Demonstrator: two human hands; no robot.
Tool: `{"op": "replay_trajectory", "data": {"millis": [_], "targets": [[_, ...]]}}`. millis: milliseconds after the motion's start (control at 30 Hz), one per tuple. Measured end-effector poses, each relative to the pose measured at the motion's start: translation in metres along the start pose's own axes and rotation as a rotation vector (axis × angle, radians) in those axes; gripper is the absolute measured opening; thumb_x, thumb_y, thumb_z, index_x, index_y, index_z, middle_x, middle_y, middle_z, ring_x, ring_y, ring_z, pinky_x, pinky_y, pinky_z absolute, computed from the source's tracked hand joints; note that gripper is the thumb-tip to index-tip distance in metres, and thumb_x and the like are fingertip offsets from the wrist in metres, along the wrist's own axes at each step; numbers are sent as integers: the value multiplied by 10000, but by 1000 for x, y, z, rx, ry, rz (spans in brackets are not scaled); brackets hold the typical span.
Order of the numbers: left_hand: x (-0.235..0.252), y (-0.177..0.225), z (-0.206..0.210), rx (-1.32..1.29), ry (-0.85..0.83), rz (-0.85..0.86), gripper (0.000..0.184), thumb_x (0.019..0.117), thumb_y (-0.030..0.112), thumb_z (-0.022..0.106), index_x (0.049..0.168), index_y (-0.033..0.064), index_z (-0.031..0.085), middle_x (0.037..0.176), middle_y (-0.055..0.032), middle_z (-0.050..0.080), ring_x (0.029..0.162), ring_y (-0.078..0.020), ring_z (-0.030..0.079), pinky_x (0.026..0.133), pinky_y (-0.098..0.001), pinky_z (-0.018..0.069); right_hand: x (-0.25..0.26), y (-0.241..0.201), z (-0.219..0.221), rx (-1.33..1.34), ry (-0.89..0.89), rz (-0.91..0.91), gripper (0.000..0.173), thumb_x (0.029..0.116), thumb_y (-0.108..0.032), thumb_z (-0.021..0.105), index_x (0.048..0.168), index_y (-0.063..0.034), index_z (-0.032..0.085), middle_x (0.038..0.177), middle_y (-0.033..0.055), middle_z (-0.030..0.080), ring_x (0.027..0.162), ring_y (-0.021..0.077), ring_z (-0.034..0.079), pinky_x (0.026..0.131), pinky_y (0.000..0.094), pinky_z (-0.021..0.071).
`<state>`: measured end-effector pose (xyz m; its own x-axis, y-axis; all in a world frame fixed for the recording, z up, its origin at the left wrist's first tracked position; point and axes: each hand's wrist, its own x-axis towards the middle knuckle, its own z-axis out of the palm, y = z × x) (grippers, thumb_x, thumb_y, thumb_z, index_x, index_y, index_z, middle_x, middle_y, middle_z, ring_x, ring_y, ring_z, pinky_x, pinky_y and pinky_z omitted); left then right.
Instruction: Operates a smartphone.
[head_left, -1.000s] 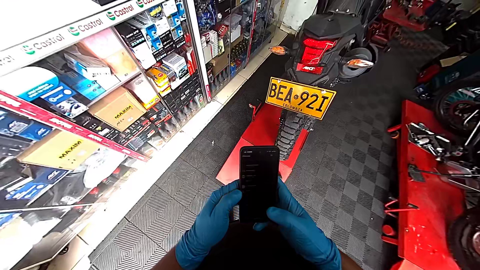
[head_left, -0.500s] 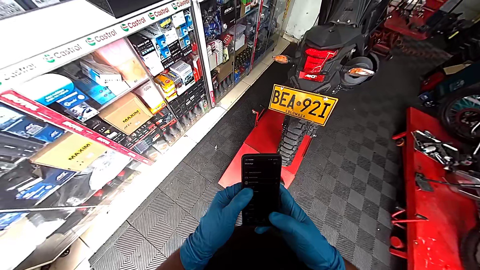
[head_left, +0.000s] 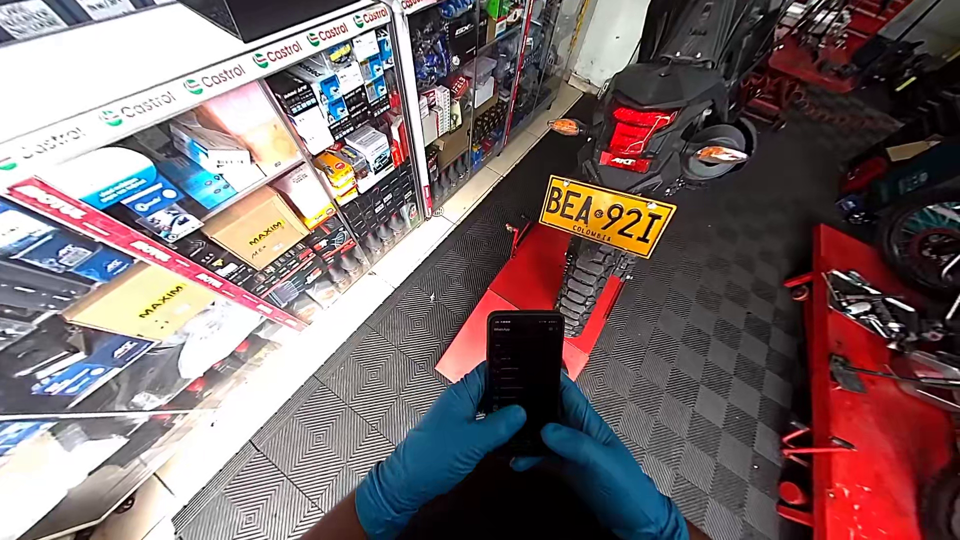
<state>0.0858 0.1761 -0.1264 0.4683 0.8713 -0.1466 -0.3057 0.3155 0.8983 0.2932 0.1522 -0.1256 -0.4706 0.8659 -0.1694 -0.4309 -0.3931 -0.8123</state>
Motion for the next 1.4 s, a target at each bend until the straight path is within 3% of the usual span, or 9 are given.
{"op": "replay_trajectory", "data": {"millis": [167, 400, 567, 633, 767, 900, 1033, 1167, 1400], "targets": [[3, -2, 8, -29, 162, 31, 378, 981, 144, 652, 1334, 41, 565, 1119, -138, 716, 1024, -218, 710, 924, -367, 591, 3, -1, 0, 4, 1, 9, 618, 985, -137, 572, 1532, -41, 301, 1337, 194, 587, 1133, 317, 652, 870, 462, 598], [8, 2, 9, -6, 350, 101, 187, 957, 186, 700, 1057, 34, 745, 938, -145, 747, 857, -205, 732, 813, -344, 611, 3, -1, 4, -46, -21, 36, 614, 988, -149, 578, 1528, -31, 311, 1355, 192, 578, 1169, 318, 632, 921, 471, 577], [9, 3, 10, 0, 397, 101, 178, 968, 181, 693, 1029, 27, 758, 906, -147, 751, 834, -207, 739, 800, -347, 619, 3, -1, 4, -51, -48, 34, 640, 982, -147, 594, 1537, -31, 297, 1375, 189, 568, 1188, 328, 625, 920, 485, 580], [7, -1, 8, -29, 336, 141, 208, 980, 200, 661, 1090, 42, 740, 962, -127, 746, 886, -186, 727, 838, -335, 603, 3, -1, 3, -42, -40, 20, 628, 979, -153, 604, 1520, -44, 305, 1362, 184, 578, 1173, 325, 634, 881, 472, 595], [0, -17, -2, -40, 106, 248, 458, 1045, 280, 521, 1451, 68, 536, 1296, -137, 654, 1177, -225, 641, 1034, -391, 522, 5, -4, -1, -24, 5, -23, 568, 978, -176, 616, 1466, -60, 349, 1302, 191, 608, 1102, 321, 668, 817, 452, 614], [-1, -24, -11, 19, 28, 259, 438, 1061, 203, 387, 1430, 41, 560, 1320, -149, 644, 1208, -239, 626, 1057, -417, 506, 8, -8, -2, -35, 55, -35, 580, 972, -178, 608, 1483, -72, 354, 1269, 202, 620, 1046, 317, 686, 761, 437, 624], [-1, -24, -14, 21, -6, 221, 469, 1064, 131, 310, 1477, 44, 513, 1365, -154, 617, 1230, -251, 614, 1074, -420, 496, 10, -8, -1, 14, 16, -46, 716, 978, -118, 575, 1596, -169, 218, 1310, 231, 587, 1059, 344, 678, 720, 436, 625], [0, -22, -12, -2, 11, 199, 465, 1079, 141, 310, 1494, 61, 501, 1352, -152, 624, 1209, -246, 628, 1059, -410, 510, 10, -8, 4, 23, 50, -53, 775, 924, 10, 599, 1587, -199, 258, 1269, 225, 619, 1030, 336, 696, 684, 424, 632], [-3, -18, -12, 7, 6, 152, 439, 1034, 184, 447, 1448, 105, 570, 1292, -109, 667, 1134, -200, 662, 980, -372, 551, 13, -10, 11, -112, 105, -83, 923, 871, 34, 702, 1614, -280, 253, 1282, 203, 625, 1034, 334, 691, 816, 460, 622]]}}
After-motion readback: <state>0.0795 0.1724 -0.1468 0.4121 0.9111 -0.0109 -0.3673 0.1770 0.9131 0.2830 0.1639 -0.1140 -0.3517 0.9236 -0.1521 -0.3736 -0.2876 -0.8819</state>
